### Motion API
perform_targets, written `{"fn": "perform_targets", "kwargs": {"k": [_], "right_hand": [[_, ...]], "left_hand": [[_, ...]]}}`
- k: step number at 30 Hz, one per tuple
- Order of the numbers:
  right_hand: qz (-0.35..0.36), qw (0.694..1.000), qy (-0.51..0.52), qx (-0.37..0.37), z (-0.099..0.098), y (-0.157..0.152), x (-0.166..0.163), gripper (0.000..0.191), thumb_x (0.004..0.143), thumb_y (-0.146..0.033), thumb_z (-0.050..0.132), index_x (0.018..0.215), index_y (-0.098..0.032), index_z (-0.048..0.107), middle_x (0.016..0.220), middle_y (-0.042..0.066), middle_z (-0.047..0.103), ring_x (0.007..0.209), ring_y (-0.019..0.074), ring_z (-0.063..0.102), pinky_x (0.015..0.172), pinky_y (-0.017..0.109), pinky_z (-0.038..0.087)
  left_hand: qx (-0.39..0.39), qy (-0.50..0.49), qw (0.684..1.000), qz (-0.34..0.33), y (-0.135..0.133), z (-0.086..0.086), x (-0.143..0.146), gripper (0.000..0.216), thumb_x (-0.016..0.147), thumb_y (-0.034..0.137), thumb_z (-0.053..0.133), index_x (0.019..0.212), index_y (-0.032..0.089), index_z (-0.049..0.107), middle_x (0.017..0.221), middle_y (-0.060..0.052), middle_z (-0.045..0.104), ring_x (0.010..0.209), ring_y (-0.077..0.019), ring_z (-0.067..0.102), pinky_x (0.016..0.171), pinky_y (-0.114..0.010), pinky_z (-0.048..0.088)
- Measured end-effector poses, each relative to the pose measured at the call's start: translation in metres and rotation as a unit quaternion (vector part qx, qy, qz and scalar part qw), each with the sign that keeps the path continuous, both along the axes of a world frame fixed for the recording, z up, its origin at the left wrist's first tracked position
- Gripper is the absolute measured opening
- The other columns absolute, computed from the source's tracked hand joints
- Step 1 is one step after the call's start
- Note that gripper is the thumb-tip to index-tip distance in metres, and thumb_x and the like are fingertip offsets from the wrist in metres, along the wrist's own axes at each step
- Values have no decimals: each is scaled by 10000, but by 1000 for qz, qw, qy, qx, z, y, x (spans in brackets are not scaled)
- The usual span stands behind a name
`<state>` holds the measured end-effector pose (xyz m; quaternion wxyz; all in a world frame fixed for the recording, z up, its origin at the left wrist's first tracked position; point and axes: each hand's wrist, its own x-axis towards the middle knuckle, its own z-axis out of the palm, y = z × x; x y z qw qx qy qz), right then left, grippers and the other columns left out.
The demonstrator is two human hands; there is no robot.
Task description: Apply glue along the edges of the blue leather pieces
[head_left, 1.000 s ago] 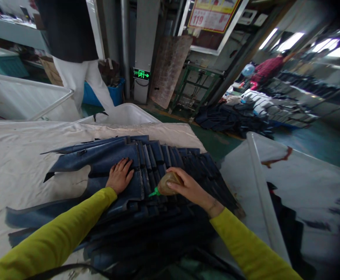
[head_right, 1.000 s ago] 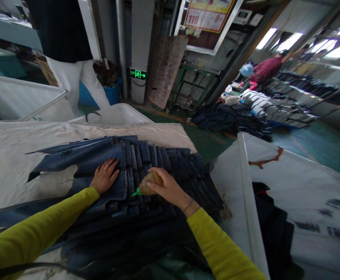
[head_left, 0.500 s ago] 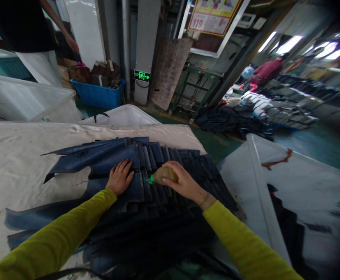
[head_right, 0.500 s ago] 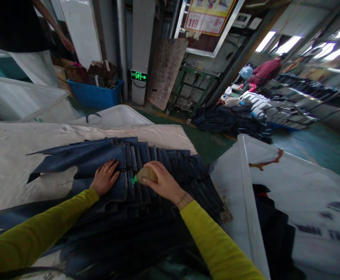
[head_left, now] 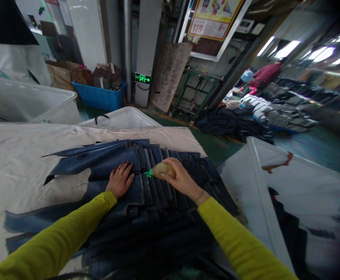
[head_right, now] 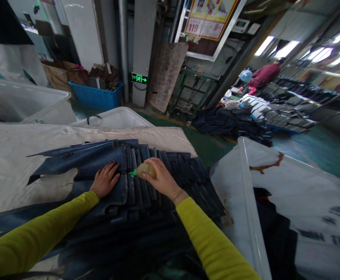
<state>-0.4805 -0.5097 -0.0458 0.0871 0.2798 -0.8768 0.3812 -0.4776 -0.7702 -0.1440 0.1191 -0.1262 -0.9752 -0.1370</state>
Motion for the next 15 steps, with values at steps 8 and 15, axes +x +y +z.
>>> {"fn": "perform_targets", "kwargs": {"k": [8, 15], "right_hand": [[-18, 1000, 22, -5, -10, -4, -16, 400, 794, -285, 578, 1165, -233, 436, 1168, 87, 462, 1140, 225, 433, 1004, 433, 341], [-19, 999, 35, 4, -8, -14, -41, 402, 793, -283, 571, 1169, -243, 433, 1155, 78, 474, 1124, 222, 443, 992, 431, 345]], "left_hand": [[2, -11, 1000, 2, 1, 2, 0, 461, 896, 419, 291, 1317, 245, 360, 1383, -65, 389, 1273, -225, 322, 1008, -455, 297], [8, -13, 1000, 0, -1, 1, -2, 463, 893, 417, 300, 1320, 250, 360, 1376, -73, 398, 1275, -226, 321, 1011, -459, 296]]}}
